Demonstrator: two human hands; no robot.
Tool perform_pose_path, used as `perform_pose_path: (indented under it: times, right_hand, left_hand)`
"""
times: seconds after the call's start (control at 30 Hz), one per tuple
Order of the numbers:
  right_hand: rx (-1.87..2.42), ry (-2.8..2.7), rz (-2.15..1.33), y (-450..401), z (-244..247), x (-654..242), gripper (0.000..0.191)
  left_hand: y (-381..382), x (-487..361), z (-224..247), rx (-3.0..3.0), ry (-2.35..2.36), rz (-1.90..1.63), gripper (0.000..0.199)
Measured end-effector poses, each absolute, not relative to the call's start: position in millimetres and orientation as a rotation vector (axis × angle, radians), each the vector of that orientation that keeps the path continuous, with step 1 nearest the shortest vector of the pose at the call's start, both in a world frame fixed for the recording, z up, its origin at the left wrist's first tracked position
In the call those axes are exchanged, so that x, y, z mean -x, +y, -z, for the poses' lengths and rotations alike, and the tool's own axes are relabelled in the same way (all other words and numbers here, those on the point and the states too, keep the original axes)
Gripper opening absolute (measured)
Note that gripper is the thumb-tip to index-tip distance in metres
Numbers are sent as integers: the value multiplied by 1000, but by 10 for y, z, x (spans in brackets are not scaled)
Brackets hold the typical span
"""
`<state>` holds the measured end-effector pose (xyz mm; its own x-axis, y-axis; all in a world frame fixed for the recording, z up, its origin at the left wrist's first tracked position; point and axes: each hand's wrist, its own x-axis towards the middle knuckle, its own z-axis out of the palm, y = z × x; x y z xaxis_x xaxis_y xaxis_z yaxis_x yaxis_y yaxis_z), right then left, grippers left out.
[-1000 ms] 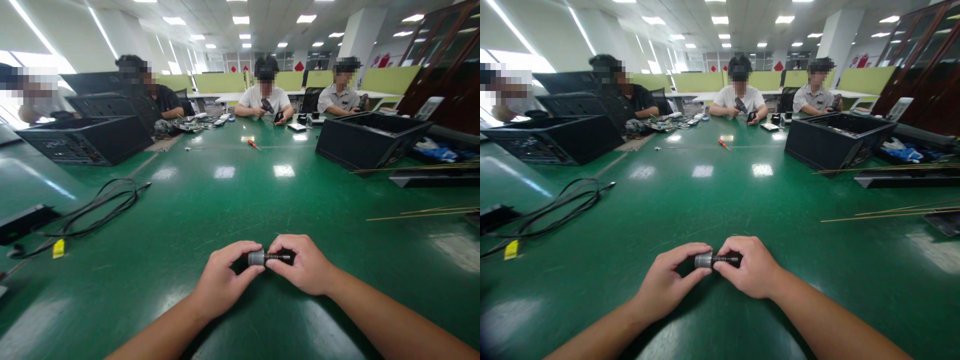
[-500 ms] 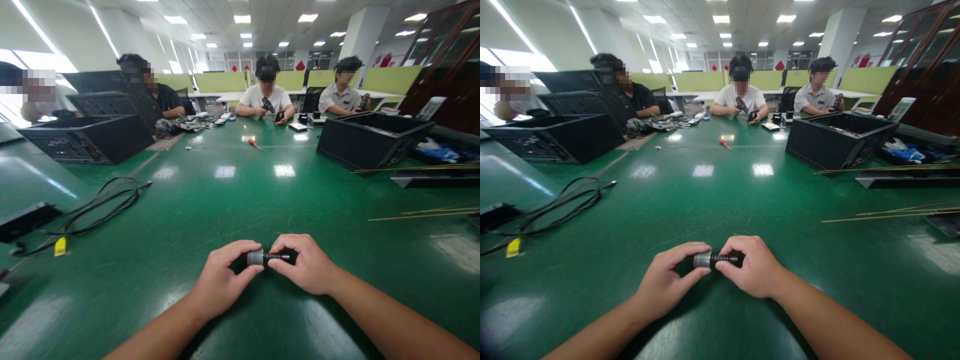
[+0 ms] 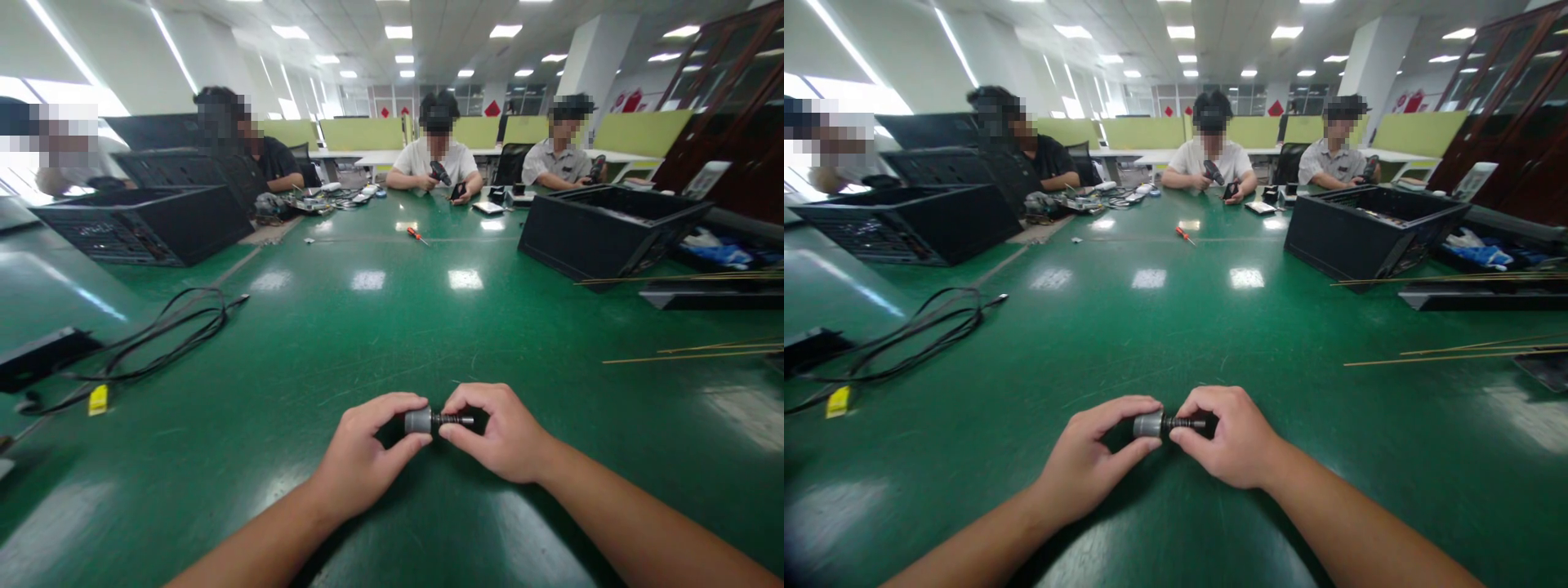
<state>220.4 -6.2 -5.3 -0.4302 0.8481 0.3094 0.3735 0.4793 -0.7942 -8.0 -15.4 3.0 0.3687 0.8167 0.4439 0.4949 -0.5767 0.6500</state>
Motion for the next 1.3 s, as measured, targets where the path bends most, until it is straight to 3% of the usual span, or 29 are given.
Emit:
perform_pose_path:
  times: [1.3]
  right_hand:
    - [977,-1982,-789,-74,30,-2209,6]
  left_hand:
    - [-146,81,-55,-2275,1094,-1120,26]
